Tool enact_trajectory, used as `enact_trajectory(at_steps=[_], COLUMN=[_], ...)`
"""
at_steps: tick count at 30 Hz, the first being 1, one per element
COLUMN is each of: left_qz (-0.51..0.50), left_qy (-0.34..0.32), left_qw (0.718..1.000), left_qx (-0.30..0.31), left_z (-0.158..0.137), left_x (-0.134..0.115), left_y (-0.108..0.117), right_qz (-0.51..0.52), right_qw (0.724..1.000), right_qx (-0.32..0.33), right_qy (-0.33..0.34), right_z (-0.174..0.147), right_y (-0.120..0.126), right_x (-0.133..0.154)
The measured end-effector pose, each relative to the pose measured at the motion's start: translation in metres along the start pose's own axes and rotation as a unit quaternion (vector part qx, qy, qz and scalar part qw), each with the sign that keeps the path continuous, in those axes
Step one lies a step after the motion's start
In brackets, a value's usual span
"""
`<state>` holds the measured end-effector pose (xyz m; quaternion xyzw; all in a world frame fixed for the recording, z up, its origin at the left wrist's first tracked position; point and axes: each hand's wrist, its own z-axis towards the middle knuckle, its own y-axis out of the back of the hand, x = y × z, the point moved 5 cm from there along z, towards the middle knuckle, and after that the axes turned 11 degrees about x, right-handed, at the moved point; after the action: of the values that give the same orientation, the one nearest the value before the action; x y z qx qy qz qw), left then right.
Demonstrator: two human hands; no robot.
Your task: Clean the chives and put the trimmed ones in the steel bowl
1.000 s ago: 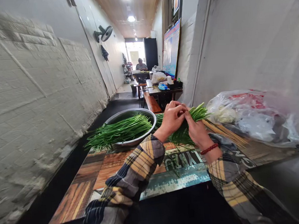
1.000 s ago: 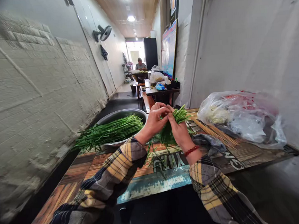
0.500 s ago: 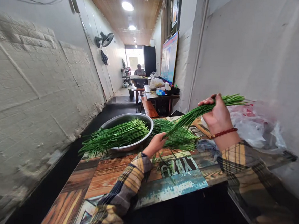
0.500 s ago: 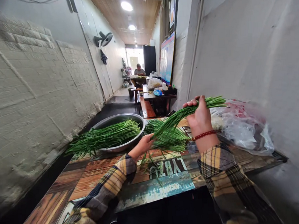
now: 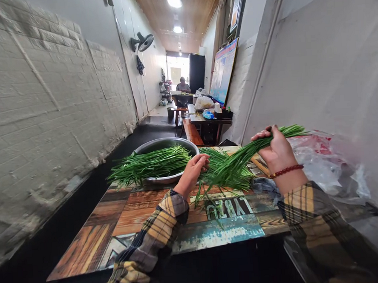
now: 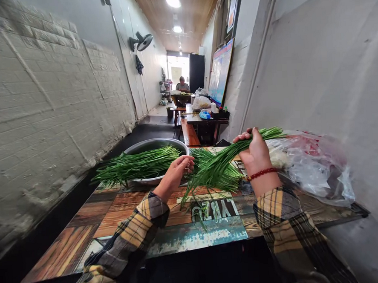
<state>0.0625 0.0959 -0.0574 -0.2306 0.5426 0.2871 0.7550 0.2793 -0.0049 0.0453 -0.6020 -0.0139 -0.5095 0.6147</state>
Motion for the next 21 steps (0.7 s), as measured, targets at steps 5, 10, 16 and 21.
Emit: enact_trajectory(at_steps=[5, 10, 16, 21], left_qz=[0.079, 0.077, -0.088, -0.107], left_qy=[-0.021, 0.005, 0.072, 0.046], left_qw=[0.995, 0.997, 0.987, 0.988], left_qx=[0.057, 0.015, -0.116, -0.103], left_z=[-0.014, -0.024, -0.058, -0.061], left_x=[-0.021, -0.004, 0.063, 0.062], left_y=[-0.017, -0.016, 0.008, 0.020], right_qz=[-0.015, -0.027, -0.013, 0.012], right_qw=[0.999, 0.996, 0.998, 0.997], right_qx=[0.009, 0.018, 0.009, -0.003], right_qy=[-0.039, -0.079, -0.058, -0.074], right_z=[-0.004, -0.010, -0.008, -0.004], right_y=[-0.014, -0.033, -0.040, -0.037], right_x=[-0.029, -0.053, -0.047, -0.041])
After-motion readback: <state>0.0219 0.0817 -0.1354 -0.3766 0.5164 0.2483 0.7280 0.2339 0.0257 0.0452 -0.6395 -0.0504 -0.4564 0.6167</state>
